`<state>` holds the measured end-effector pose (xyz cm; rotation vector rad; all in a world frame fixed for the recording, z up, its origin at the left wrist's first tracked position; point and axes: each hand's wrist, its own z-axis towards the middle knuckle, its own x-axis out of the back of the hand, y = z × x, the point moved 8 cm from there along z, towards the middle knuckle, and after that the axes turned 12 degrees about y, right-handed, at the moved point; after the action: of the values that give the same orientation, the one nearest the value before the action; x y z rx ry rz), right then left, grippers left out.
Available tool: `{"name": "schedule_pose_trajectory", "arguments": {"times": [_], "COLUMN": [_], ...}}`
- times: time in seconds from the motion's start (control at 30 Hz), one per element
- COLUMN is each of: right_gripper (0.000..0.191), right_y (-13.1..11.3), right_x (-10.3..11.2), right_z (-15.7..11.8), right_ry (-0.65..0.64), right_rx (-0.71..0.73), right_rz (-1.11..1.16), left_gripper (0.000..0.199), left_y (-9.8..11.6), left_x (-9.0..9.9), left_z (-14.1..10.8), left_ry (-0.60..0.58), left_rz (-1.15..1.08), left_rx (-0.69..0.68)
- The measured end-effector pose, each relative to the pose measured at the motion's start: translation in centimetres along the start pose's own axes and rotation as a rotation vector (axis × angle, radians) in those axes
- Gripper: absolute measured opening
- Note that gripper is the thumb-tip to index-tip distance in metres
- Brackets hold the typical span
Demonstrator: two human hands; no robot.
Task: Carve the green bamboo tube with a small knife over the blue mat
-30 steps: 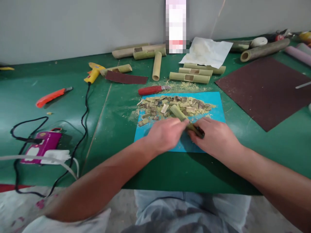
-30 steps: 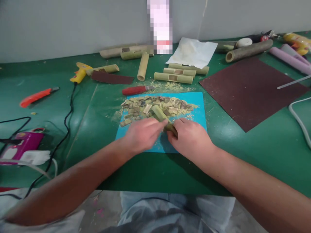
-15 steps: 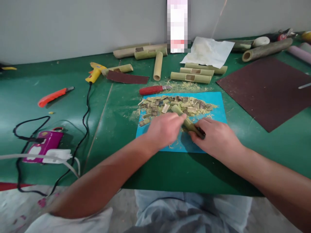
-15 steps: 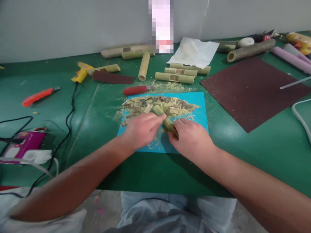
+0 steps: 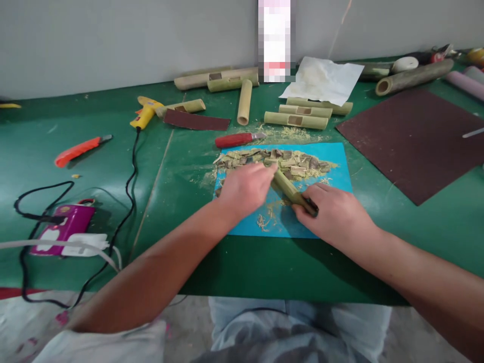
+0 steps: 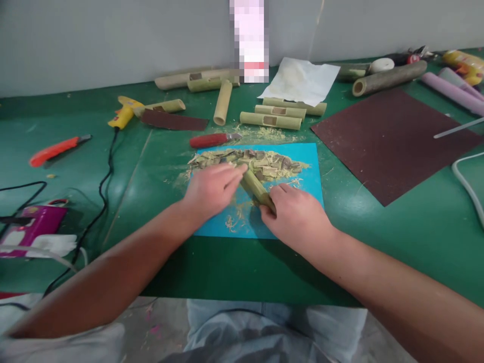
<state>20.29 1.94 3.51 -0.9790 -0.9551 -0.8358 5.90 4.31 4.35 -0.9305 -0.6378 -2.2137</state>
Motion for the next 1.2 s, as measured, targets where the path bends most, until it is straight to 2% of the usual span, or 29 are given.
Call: {"name": "schedule_pose_trajectory", "arguments": {"times": [0.1,0.23,0.4,0.53,0.67,0.8,0.97,1.1,1.2], "right_gripper": [0.018,0.018,0.018,0.018,0.018,0.017,0.018,0.018,0.018], "right_y": [-0.1,0.0,-0.1,0.1,0.0,0.0,0.0,0.0,0.0], "right_x": [0.0,0.0,0.1,0.0,0.0,0.1,0.1,0.2,0.1], "right_z": [0.0,0.0,0.0,0.0,0.0,0.0,0.0,-0.1,-0.1], "right_ry": [0.01,0.01,0.009,0.003,-0.009,0.005,0.012,0.031,0.019], "right_rx": [0.013,-0.003,0.011,-0.003,-0.003,-0.007,0.011,0.01,0.009], "right_rz": [0.01,0.01,0.0,0.006,0.016,0.017,0.027,0.026,0.029], "left_gripper": [0.036,0.035,0.035,0.034,0.036,0.033,0.035,0.033,0.033], "left_y": [0.2,-0.5,1.2,-0.4,-0.2,-1.3,-0.6,-1.7,-1.3], "left_x": [-0.5,0.0,-0.4,0.0,-0.6,0.0,-0.4,0.0,-0.1], "left_z": [-0.2,-0.1,-0.4,-0.1,-0.2,0.2,0.1,0.2,0.3], "left_ry": [-0.061,-0.01,-0.069,-0.009,-0.088,-0.027,-0.093,-0.03,-0.043], "left_rz": [-0.043,0.0,-0.039,-0.021,-0.107,-0.065,-0.091,-0.072,-0.125], "left_rx": [-0.025,0.056,-0.067,0.061,0.011,0.099,0.03,0.117,0.09]}}
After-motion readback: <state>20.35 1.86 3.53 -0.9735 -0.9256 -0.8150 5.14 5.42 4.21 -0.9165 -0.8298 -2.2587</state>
